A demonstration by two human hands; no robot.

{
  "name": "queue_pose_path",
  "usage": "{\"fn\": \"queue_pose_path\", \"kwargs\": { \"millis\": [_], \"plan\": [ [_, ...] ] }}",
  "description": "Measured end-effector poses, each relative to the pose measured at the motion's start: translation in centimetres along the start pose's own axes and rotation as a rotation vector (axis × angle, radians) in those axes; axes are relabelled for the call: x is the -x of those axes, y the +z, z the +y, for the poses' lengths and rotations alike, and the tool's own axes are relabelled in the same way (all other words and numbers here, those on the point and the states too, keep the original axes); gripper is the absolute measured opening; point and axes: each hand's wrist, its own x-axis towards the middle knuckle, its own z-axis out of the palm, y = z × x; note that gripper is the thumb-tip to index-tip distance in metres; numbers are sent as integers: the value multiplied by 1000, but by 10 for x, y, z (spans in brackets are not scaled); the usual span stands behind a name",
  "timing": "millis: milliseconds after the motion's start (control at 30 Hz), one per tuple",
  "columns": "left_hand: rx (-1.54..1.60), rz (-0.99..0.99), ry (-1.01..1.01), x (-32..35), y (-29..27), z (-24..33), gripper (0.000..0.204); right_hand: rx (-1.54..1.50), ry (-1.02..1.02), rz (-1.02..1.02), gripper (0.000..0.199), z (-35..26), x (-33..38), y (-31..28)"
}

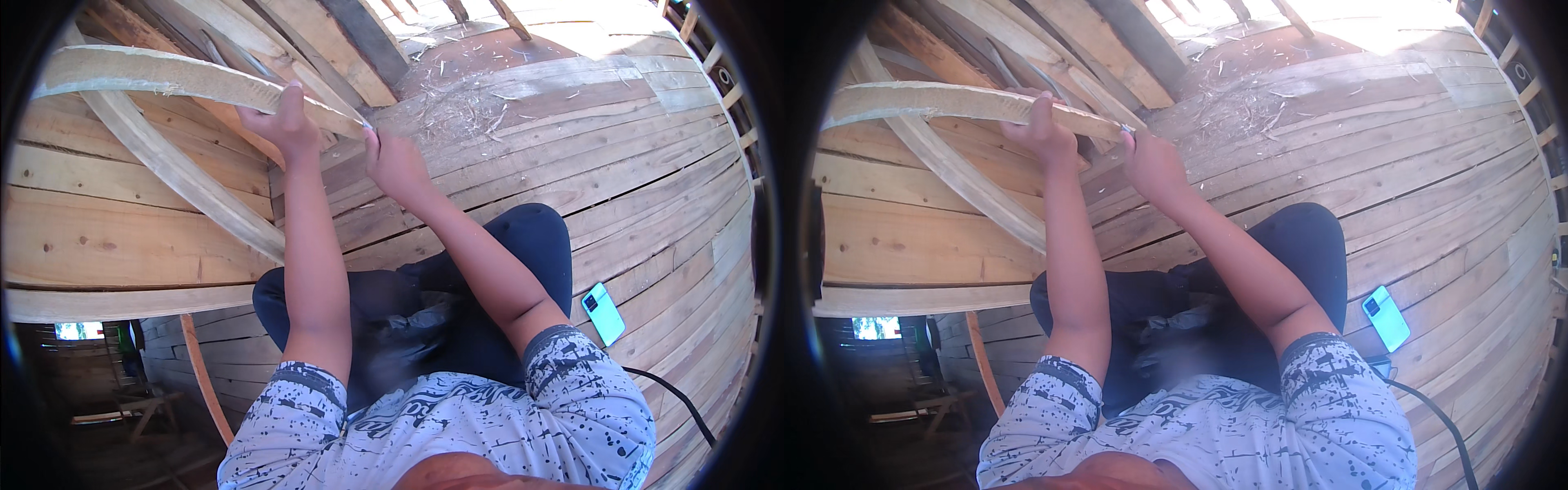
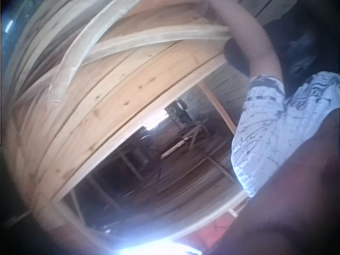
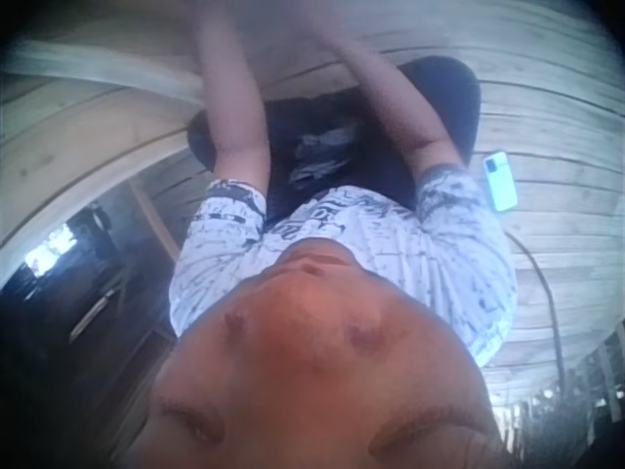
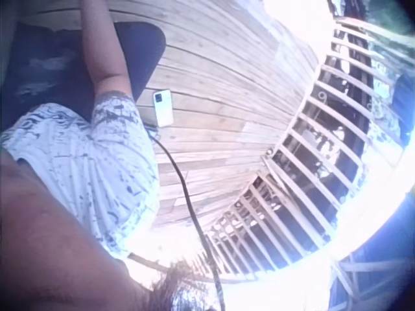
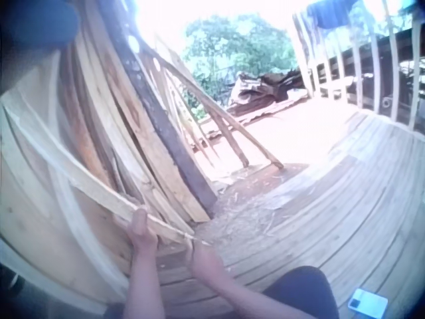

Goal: The person sits on a wooden floor and carves a long, curved piece of wood using a knife. They hold the wood with their left hand and use the knife in their right hand to shave off thin strips of wood, refining the shape of the piece.

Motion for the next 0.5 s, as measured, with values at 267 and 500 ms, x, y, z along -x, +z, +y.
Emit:
{"fn": "queue_pose_path", "kwargs": {
  "millis": [267, 500],
  "plan": [
    [19, -26, -8, 6, -7, 5, 23, 195, -1, -88, 34, 19, 1, 5],
    [96, -114, -15, 10, -16, 8, 25, 446, 168, -167, 30, 106, -4, 2]
  ]
}}
